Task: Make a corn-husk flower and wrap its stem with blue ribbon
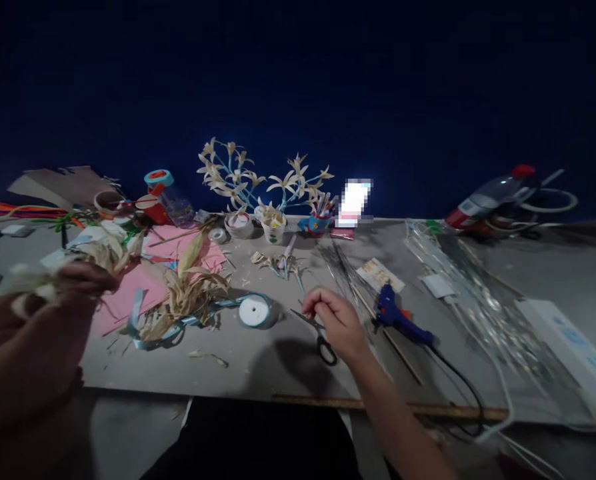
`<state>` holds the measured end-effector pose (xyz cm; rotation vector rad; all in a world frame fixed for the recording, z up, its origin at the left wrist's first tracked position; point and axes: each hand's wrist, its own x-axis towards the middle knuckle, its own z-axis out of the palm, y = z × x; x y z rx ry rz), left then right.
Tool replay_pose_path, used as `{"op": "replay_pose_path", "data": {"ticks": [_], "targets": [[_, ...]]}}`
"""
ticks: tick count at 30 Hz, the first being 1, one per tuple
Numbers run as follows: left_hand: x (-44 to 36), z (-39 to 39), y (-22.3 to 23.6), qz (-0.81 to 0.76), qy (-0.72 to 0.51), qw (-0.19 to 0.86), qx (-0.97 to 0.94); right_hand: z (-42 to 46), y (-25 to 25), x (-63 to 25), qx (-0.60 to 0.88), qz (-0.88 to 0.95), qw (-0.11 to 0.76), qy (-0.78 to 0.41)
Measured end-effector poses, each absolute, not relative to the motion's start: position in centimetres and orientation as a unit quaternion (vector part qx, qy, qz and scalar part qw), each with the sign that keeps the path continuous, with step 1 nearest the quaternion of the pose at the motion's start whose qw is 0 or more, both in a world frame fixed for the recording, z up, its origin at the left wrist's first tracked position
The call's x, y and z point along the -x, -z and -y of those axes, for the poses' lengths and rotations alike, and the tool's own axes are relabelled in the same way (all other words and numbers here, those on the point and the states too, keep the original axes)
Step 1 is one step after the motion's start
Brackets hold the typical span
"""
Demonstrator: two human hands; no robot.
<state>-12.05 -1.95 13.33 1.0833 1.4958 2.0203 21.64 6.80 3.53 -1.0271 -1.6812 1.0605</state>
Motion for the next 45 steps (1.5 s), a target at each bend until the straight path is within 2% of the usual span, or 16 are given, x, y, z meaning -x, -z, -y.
{"op": "replay_pose_path", "data": {"ticks": [2, 5, 8, 10, 12, 17, 23, 29, 39, 45], "targets": [[11.3, 2.0, -11.3, -0.538, -0.675, 0.254, -0.437, -6.3, -2.3, -22.4, 0.408, 0.671, 0.452, -0.422], [9.1, 2.0, -7.9, -0.499, -0.659, 0.396, -0.400, -5.2, -1.0, -23.4, 0.467, 0.663, 0.463, -0.357], [5.4, 1.7, -5.3, -0.430, -0.569, 0.548, -0.436, -4.2, -0.7, -24.0, 0.525, 0.693, 0.384, -0.310], [3.0, 1.3, -4.3, -0.407, -0.519, 0.591, -0.465, -3.7, -0.6, -24.0, 0.548, 0.703, 0.333, -0.308], [1.3, 0.8, -3.6, -0.405, -0.494, 0.587, -0.498, -3.3, -0.4, -23.8, 0.534, 0.706, 0.330, -0.328], [0.3, -0.2, -2.2, -0.404, -0.493, 0.578, -0.509, -2.4, 0.5, -22.4, 0.482, 0.682, 0.391, -0.387], [0.3, -0.5, -1.3, -0.406, -0.521, 0.559, -0.500, -2.4, 0.2, -19.6, 0.436, 0.702, 0.419, -0.376], [0.0, -0.7, -0.8, -0.404, -0.524, 0.587, -0.466, -2.4, -0.1, -17.9, 0.350, 0.704, 0.411, -0.462], [-0.9, -1.0, -1.0, -0.409, -0.540, 0.635, -0.371, -2.3, 0.8, -16.6, 0.392, 0.564, 0.469, -0.555], [-1.0, -0.9, -0.5, -0.404, -0.549, 0.640, -0.355, -2.1, 1.0, -16.5, 0.401, 0.535, 0.463, -0.582]]}}
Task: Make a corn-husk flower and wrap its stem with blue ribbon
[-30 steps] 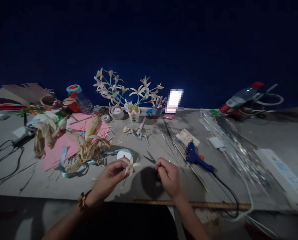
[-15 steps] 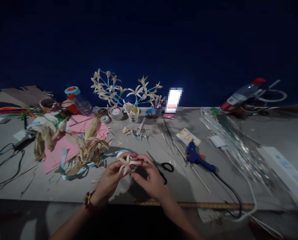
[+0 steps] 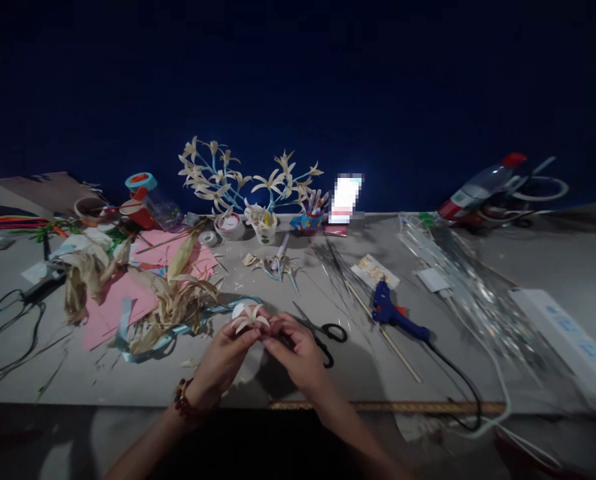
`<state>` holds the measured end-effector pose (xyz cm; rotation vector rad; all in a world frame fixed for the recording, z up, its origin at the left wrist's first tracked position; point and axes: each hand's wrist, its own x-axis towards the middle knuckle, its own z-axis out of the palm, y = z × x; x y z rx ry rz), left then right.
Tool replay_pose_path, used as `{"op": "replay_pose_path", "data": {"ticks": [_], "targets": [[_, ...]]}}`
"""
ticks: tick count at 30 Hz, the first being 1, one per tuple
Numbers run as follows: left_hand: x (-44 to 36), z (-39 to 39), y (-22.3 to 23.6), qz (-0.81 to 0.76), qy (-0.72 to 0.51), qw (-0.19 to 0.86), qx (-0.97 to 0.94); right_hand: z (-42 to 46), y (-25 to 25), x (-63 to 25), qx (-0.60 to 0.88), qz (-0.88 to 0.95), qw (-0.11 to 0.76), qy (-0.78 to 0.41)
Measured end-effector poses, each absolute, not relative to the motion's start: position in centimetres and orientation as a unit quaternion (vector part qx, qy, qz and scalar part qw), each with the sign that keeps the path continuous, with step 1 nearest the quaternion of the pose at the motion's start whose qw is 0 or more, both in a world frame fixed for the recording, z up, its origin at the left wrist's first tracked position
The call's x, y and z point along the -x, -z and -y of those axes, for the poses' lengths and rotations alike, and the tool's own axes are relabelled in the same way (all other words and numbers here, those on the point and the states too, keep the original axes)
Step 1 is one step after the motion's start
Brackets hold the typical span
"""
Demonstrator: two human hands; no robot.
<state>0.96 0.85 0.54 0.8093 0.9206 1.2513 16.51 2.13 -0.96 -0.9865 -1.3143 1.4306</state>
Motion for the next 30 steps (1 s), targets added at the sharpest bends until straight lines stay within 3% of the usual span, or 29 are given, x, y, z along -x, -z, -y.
{"op": "replay_pose_path", "data": {"ticks": [9, 13, 20, 30], "targets": [[-0.9, -0.9, -0.4, -0.409, -0.568, 0.609, -0.372, -2.0, 1.1, -16.6, 0.425, 0.521, 0.456, -0.583], [-0.8, -0.7, -0.7, -0.432, -0.571, 0.610, -0.340, -2.4, 0.7, -19.0, 0.458, 0.617, 0.431, -0.472], [-0.4, -0.8, -1.3, -0.437, -0.584, 0.623, -0.281, -1.3, 2.1, -25.7, 0.563, 0.786, 0.228, -0.113], [-0.5, -1.0, -1.2, -0.415, -0.615, 0.623, -0.250, -1.1, 2.8, -26.2, 0.576, 0.806, 0.132, -0.025]]}}
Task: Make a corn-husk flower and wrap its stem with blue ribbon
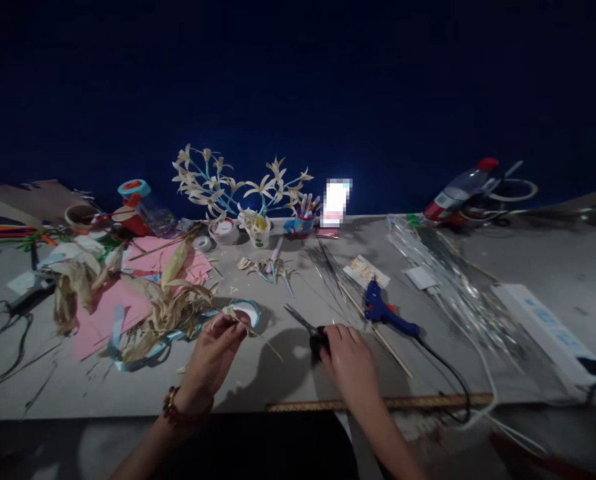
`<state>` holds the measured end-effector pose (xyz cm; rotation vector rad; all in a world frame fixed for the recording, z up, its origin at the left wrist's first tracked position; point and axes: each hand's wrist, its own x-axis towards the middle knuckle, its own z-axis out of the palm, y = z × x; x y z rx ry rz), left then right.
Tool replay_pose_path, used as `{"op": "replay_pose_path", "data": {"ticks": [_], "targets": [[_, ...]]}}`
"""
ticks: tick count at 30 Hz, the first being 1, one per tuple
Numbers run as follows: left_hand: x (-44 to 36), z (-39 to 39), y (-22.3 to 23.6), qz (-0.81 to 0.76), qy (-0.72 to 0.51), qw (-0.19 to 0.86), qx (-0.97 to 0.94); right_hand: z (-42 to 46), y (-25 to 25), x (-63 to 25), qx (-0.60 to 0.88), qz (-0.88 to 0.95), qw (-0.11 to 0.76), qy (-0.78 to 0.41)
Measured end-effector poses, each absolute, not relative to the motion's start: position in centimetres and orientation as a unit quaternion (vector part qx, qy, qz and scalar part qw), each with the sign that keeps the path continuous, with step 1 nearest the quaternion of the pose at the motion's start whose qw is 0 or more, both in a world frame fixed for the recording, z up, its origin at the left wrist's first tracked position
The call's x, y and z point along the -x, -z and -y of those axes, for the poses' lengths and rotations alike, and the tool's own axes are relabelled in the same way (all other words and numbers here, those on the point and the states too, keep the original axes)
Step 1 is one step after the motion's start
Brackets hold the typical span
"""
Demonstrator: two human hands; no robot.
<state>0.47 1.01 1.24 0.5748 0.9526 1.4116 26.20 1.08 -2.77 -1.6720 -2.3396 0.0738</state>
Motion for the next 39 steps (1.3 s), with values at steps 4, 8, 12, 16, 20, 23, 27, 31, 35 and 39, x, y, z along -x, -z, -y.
{"op": "replay_pose_path", "data": {"ticks": [4, 8, 12, 16, 20, 23, 27, 31, 35, 39], "targets": [[-0.5, -1.2, -1.3, -0.415, -0.631, 0.604, -0.254, -1.2, 2.9, -27.1, 0.598, 0.789, 0.125, -0.058], [-0.7, -1.6, -1.3, -0.412, -0.646, 0.587, -0.259, -0.7, 2.8, -28.2, 0.632, 0.703, 0.201, -0.258], [-1.0, -2.0, -1.3, -0.402, -0.676, 0.557, -0.267, 0.8, 2.0, -27.9, 0.556, 0.535, 0.318, -0.551], [-1.7, -2.4, -1.5, -0.404, -0.717, 0.510, -0.251, 2.6, 0.8, -25.5, 0.473, 0.434, 0.340, -0.688], [-2.5, -2.5, -1.8, -0.416, -0.739, 0.466, -0.252, 3.0, -0.3, -22.7, 0.417, 0.418, 0.300, -0.750], [-2.8, -2.4, -1.7, -0.421, -0.740, 0.445, -0.277, 2.6, -0.5, -21.2, 0.403, 0.413, 0.316, -0.753], [-2.8, -2.2, -1.4, -0.432, -0.732, 0.416, -0.323, 2.3, -0.3, -20.4, 0.378, 0.415, 0.339, -0.755], [-3.0, -2.0, -1.1, -0.416, -0.736, 0.409, -0.344, 2.2, -0.4, -20.2, 0.344, 0.420, 0.350, -0.764], [-3.2, -2.0, -1.0, -0.400, -0.737, 0.423, -0.343, 2.1, -0.8, -20.2, 0.357, 0.417, 0.354, -0.758], [-3.3, -2.1, -1.1, -0.411, -0.730, 0.423, -0.344, 2.1, -1.0, -20.1, 0.368, 0.411, 0.354, -0.755]]}}
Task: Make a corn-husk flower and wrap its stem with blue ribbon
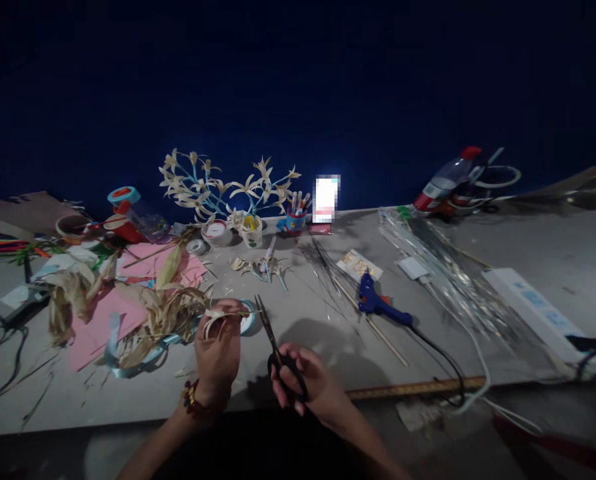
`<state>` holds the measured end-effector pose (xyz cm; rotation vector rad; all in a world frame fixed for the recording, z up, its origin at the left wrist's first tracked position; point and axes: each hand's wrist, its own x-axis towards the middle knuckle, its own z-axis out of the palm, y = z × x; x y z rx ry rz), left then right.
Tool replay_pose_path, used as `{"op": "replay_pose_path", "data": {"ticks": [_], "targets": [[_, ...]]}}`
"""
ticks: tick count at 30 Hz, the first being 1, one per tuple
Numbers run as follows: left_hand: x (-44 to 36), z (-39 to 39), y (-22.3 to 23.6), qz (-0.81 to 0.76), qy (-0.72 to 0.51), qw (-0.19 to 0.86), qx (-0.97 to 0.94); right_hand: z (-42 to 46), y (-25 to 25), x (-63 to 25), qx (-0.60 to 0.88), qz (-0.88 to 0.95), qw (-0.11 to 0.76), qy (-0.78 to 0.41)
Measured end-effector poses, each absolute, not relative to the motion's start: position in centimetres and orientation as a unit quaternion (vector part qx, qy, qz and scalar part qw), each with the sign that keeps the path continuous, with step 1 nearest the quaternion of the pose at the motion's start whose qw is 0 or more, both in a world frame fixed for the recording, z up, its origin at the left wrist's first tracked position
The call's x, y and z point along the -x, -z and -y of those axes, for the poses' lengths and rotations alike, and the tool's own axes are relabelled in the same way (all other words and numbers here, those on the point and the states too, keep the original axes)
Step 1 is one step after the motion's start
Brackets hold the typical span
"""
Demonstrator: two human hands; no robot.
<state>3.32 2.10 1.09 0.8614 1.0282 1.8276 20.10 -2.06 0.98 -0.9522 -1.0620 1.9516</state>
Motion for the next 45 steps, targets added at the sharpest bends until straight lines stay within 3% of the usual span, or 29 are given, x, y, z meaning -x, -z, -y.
{"op": "replay_pose_path", "data": {"ticks": [36, 39, 45], "targets": [[-4.1, -2.3, -1.0, -0.389, -0.703, 0.476, -0.358, 3.1, 1.1, -22.2, 0.428, 0.444, 0.355, -0.703], [-4.1, -2.4, -1.0, -0.392, -0.689, 0.493, -0.358, 2.5, 1.4, -23.7, 0.493, 0.495, 0.330, -0.635], [-3.8, -2.2, -0.5, -0.428, -0.629, 0.519, -0.389, 1.2, 1.3, -27.7, 0.662, 0.669, 0.214, -0.262]]}}
